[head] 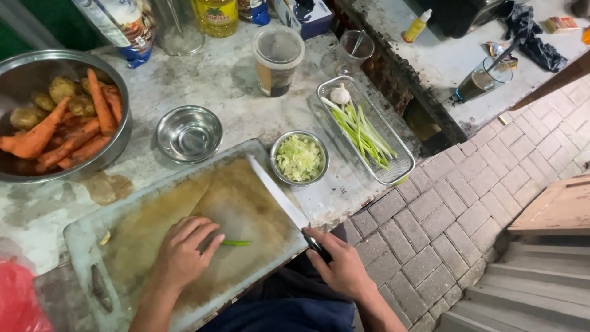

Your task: Slicing green onions into small pieces on a cutting board and transferring them to a metal bowl.

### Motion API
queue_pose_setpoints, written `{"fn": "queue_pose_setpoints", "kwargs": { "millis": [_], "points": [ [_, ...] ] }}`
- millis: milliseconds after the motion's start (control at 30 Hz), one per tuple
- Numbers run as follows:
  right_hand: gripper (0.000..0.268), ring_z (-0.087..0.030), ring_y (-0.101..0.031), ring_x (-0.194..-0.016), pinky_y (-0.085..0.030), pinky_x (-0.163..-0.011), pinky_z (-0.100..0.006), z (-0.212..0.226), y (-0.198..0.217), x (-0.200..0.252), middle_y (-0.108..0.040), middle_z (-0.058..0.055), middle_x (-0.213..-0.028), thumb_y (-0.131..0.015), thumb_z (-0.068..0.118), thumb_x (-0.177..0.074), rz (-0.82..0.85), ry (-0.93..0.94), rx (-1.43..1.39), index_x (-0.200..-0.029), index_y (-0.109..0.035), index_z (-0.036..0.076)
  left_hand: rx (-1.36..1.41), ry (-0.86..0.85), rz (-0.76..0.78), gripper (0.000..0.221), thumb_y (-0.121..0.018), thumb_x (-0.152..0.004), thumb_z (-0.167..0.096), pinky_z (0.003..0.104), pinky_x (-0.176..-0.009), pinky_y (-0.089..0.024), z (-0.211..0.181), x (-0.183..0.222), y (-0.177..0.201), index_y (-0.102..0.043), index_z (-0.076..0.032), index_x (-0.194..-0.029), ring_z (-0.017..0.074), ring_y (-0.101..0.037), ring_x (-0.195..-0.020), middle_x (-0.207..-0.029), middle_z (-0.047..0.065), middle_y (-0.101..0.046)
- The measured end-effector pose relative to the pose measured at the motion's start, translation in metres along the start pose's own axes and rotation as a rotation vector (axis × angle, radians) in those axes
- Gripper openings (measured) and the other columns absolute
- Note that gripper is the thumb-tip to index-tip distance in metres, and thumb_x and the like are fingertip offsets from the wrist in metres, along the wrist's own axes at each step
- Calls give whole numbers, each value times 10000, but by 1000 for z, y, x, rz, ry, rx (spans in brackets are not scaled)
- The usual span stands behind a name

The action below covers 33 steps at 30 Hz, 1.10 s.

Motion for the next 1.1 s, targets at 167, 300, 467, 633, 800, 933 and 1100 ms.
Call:
{"fn": "queue_pose_setpoints", "kwargs": {
  "millis": [167,300,467,633,800,933,1100],
  "points": [
    [353,-248,-568,-869,-503,-501,-404,26,-22,-26,-610,-17,-937,-547,208,-963,42,276,520,-1313,-592,215,-85,31,92,318,-766,-792,-327,386,-837,-481,8,26,-14,-732,-130,-1040,227,-607,-995,-1048,0,-678],
    [363,-259,-556,-884,-524,-371,-402,20,-31,-40,-622,-30,-1050,-597,182,-929,55,309,698,-1283,-622,259,-115,18,96,177,-777,-788,-298,381,-792,-426,4,28,-14,-741,-219,-943,214,-583,-999,-1008,-51,-647],
    [332,-279,-575,-916,-512,-554,-406,42,-25,-41,-600,-87,-1106,-574,119,-923,15,329,625,-1247,-623,171,-98,-7,44,79,-765,-817,-219,369,-729,-404,5,28,-14,-758,-193,-891,221,-579,-944,-957,-43,-656],
    [167,-307,-627,-763,-501,-709,-375,89,-77,24,-642,-111,-840,-527,171,-1002,484,453,-56,-992,-653,62,-108,1,40,34,-731,-841,-186,378,-724,-408,4,30,-13,-716,-181,-871,221,-585,-946,-970,-46,-654],
    [235,-299,-581,-1062,-494,-852,-436,-10,-150,41,-597,-65,-1180,-578,230,-937,476,248,239,-1146,-614,129,-111,-3,-3,45,-719,-848,-188,360,-737,-407,6,28,-11,-725,-179,-892,220,-590,-944,-975,-49,-661],
    [369,-429,-579,-1050,-448,-891,-521,-49,-188,30,-651,-230,-1087,-531,391,-983,451,122,317,-1164,-615,80,-114,2,10,24,-713,-849,-188,367,-719,-400,5,26,-11,-715,-188,-873,218,-582,-950,-973,-54,-655],
    [533,-445,-368,-1373,-291,-1135,-503,-20,-187,13,-430,-278,-1468,-407,289,-1052,372,508,146,-1451,-371,-62,-94,38,46,16,-712,-851,-195,370,-746,-407,8,27,-14,-708,-191,-866,203,-588,-967,-967,-66,-656]
  ]
}}
Point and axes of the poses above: each hand's wrist, its own x-axis away from the middle knuckle, its own y-axis out of the back of the hand, z = x × y, the point moved 8 cm from there along -x, towards the middle knuckle
